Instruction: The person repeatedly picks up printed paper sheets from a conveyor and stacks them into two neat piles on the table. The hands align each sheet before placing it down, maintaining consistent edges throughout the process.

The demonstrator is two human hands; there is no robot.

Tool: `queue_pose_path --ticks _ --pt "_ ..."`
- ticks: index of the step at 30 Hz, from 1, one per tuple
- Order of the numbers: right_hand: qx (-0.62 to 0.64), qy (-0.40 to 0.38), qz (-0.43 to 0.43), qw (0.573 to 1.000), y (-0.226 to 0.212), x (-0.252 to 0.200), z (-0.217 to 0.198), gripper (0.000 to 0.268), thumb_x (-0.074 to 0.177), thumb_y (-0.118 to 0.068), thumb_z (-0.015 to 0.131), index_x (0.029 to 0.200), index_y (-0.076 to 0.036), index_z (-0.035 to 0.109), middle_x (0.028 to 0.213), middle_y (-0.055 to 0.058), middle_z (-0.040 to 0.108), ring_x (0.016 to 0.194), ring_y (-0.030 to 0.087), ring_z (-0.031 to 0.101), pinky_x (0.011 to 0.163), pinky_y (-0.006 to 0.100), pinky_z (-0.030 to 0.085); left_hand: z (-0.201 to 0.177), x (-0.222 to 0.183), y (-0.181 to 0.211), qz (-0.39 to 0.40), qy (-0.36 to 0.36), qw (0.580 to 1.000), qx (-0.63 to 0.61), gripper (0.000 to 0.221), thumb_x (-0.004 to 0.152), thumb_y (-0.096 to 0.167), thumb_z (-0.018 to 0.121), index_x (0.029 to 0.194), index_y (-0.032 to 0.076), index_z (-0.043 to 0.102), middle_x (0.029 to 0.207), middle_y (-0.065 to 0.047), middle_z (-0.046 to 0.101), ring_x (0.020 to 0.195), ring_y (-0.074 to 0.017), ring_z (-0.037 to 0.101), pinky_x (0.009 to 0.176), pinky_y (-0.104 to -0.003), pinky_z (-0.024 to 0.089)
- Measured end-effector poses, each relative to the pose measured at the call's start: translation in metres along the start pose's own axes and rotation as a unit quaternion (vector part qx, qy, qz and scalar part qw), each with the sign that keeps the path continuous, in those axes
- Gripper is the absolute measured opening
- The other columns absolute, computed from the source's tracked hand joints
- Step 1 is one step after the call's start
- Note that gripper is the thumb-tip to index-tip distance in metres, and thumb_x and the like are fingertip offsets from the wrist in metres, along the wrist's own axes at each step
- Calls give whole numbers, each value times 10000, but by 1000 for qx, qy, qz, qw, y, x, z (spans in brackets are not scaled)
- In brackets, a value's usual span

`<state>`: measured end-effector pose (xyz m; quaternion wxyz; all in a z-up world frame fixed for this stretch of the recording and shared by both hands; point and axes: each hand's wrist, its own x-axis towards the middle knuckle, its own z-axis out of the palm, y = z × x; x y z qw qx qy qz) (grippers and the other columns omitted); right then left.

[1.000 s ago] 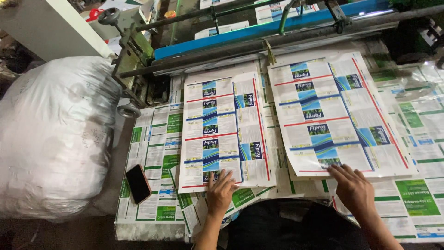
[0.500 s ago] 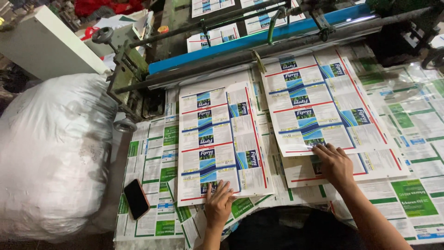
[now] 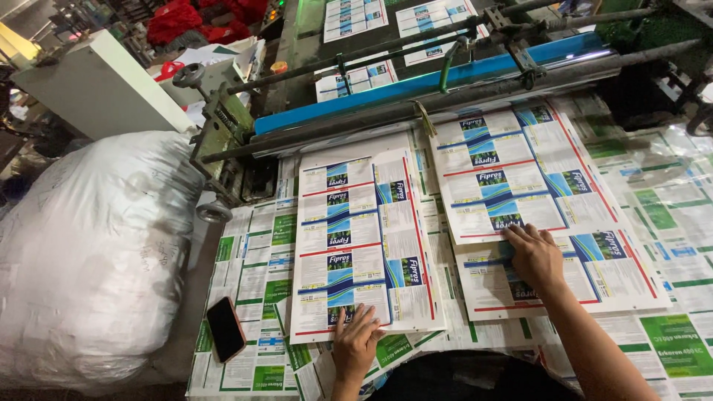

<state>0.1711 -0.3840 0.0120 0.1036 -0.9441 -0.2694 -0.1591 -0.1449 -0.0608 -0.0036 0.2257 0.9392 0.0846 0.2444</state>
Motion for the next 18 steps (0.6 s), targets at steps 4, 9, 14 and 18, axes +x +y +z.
queue_pose_path --ticks 4,9,14,18 --pt "22 13 1 1000 3 7 12 458 926 -79 568 1354 -211 669 1484 -5 625 1407 243 560 1142 457 456 4 -2 -3 0 0 1000 3 319 945 390 678 953 104 819 1224 -70 767 1285 -303 631 1154 -597 325" --pt "-7 21 8 1000 3 7 14 456 916 -125 589 1359 -205 663 1489 6 603 1419 268 521 1214 503 373 4 -2 -4 -7 -10 1000 4 303 928 381 695 939 104 815 1225 -76 764 1284 -315 626 1146 -609 320" --pt "-7 22 5 1000 2 4 11 453 921 -120 592 1363 -192 662 1498 -1 594 1438 262 513 1227 501 375 5 -2 -4 -9 -6 1000 4 298 939 379 683 927 105 799 1227 -78 766 1288 -314 626 1145 -607 324" --pt "13 33 5 999 1 3 8 436 920 -106 601 1343 -184 670 1490 2 608 1432 264 532 1223 501 386 4 0 -3 -21 -24 999 21 277 977 351 623 908 109 738 1245 -70 767 1296 -307 618 1143 -612 311"
